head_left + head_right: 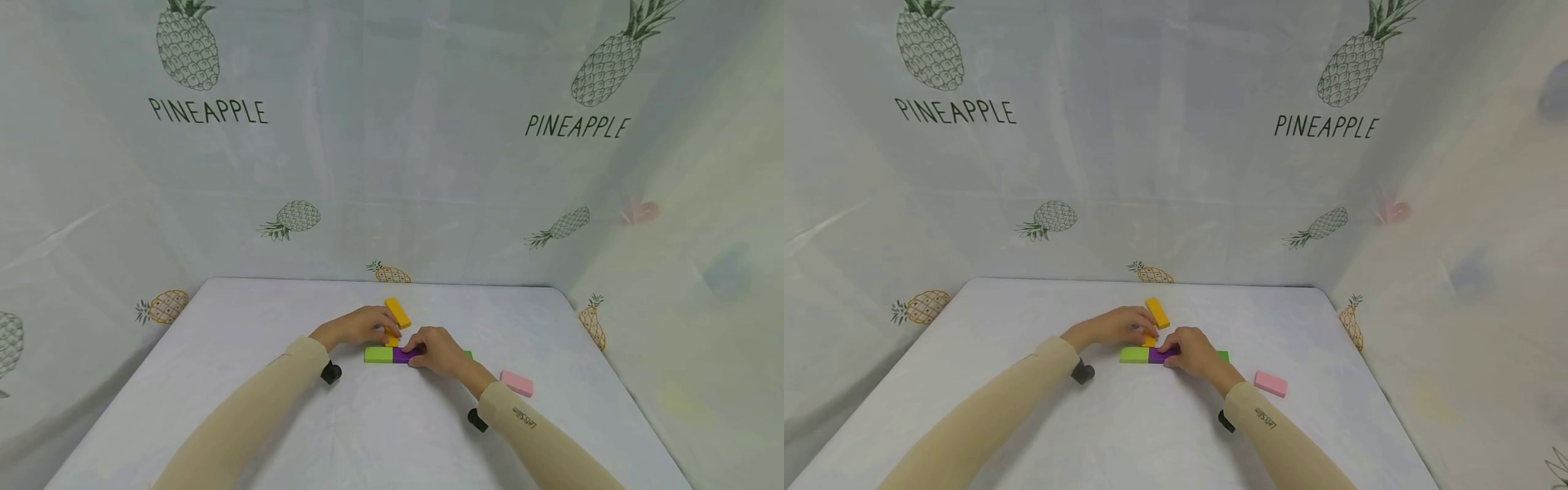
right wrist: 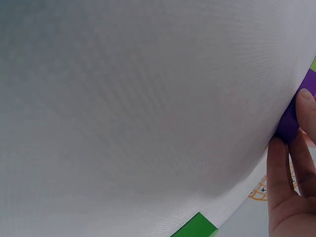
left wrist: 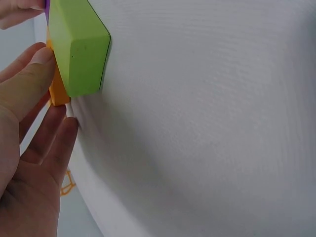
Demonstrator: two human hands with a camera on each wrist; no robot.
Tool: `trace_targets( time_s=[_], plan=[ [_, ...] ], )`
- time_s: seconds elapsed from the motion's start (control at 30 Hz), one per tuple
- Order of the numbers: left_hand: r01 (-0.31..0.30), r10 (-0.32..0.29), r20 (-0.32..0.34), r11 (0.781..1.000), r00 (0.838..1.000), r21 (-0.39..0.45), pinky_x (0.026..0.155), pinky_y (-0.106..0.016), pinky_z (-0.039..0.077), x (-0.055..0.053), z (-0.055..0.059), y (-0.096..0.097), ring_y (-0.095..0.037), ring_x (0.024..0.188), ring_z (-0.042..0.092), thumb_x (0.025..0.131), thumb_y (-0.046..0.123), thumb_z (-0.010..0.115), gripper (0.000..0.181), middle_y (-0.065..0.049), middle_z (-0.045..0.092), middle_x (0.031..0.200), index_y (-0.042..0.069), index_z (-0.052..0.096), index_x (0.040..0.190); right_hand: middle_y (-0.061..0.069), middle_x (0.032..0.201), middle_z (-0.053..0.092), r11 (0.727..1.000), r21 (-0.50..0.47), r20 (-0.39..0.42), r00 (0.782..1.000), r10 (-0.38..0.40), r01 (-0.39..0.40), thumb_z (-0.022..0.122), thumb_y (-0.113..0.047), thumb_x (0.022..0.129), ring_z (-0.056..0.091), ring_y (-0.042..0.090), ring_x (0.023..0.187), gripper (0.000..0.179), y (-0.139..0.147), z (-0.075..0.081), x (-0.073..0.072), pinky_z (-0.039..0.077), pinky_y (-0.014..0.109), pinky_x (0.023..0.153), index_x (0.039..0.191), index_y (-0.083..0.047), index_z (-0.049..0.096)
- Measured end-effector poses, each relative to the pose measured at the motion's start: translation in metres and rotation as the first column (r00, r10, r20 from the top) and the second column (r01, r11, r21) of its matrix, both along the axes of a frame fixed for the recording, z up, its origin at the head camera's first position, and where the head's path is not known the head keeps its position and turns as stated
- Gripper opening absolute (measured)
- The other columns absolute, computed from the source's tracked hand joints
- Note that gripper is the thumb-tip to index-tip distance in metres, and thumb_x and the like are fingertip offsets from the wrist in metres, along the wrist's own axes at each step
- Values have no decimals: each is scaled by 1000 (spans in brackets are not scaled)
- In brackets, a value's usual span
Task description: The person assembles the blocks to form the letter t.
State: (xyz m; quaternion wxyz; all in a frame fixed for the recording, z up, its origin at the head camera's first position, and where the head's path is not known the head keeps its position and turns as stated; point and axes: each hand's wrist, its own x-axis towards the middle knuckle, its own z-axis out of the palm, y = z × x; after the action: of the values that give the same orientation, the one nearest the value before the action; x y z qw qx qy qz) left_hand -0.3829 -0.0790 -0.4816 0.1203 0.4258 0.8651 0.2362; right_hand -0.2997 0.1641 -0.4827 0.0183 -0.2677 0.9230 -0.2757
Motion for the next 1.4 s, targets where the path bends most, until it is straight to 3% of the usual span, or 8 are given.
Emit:
trace_targets(
  time_s=[0.9,1.4],
  plan=[
    [-16,16,4,1000,1000,4,118,-44,44,1,2,1,-19,131,59,100,16,76,24,4,67,135,23,81,122,1,102,77,1000,-5,-4,1000,1,-1,86,-8,89,65,15,94,19,-1,3,0,54,34,86,107,-10,83],
    [-30,30,11,1000,999,-4,116,-41,45,4,2,2,-17,130,59,100,16,76,24,6,68,135,24,81,122,0,102,76,1000,-5,42,999,-28,28,86,-8,90,64,16,94,18,-2,3,3,56,37,90,107,-11,83]
  ],
)
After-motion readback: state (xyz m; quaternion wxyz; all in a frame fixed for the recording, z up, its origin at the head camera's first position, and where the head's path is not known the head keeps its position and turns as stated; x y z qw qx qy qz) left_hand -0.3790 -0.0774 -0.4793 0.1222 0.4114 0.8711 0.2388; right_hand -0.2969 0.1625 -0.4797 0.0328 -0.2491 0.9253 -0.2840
